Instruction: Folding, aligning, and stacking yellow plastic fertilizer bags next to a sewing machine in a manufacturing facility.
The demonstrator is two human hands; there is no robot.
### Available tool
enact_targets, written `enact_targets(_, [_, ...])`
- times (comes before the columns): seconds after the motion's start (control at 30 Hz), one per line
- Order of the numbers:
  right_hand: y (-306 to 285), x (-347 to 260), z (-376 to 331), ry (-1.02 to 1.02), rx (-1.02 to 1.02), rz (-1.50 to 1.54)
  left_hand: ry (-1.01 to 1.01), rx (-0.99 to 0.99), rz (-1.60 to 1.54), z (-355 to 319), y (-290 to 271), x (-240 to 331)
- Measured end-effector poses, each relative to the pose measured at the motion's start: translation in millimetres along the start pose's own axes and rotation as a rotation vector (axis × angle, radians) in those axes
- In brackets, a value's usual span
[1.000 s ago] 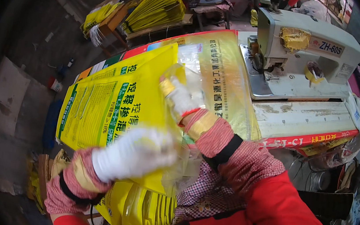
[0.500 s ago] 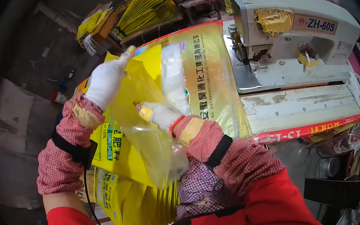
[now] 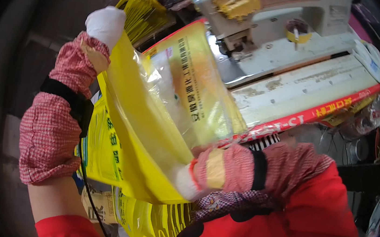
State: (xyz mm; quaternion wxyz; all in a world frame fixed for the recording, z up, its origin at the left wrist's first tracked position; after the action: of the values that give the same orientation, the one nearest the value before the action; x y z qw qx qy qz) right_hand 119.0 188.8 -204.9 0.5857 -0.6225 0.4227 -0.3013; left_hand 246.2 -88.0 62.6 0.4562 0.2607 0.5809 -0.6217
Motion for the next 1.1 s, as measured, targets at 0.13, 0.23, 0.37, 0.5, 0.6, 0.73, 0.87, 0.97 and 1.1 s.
enact_targets(0.13, [46,54,-58,0.265,-0.102,0.120,-0.010,-0.105,-0.192,9,7,22])
enact_targets(0.23, [-1,109,-142,0.737,0.737,1.031,-0.119,-0.142,-0.368,4,-5,30])
enact_targets(0.37, [-42,135,-220,1.077,1.117,0.558,-0.113,-0.158,-0.405,8,-8,47])
enact_targets(0.5, [-35,151,-210,0.939,0.976,1.061,-0.033,-0.199,-0.377,9,-6,62])
enact_targets(0.6, [-42,124,-191,0.698,1.050,1.448,-0.027,-0.200,-0.378,6,-12,69])
enact_targets(0.73, [6,150,-149,0.868,0.629,1.125,0.051,-0.115,-0.268,4,-26,80])
enact_targets(0.87, [-20,147,-155,0.817,0.573,1.021,-0.017,-0.128,-0.334,20,-2,48])
enact_targets(0.97, [-47,140,-151,0.855,0.708,0.957,0.196,-0.156,-0.196,40,32,36])
enact_targets(1.1, [-77,135,-153,0.722,0.929,1.206,-0.204,0.059,-0.434,52,41,75])
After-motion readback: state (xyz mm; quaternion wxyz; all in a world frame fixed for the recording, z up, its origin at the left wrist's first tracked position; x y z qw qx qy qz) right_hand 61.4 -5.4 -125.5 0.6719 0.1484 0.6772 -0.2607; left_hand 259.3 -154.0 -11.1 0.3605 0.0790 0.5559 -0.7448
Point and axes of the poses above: each hand's wrist, its own z-axis towards the middle knuckle, its own y-axis out of the palm, x = y × z, the point moved 8 cm from there along z, towards the middle knuckle, and after that the axes turned 1 degree about -x, right-handed, at the moved point
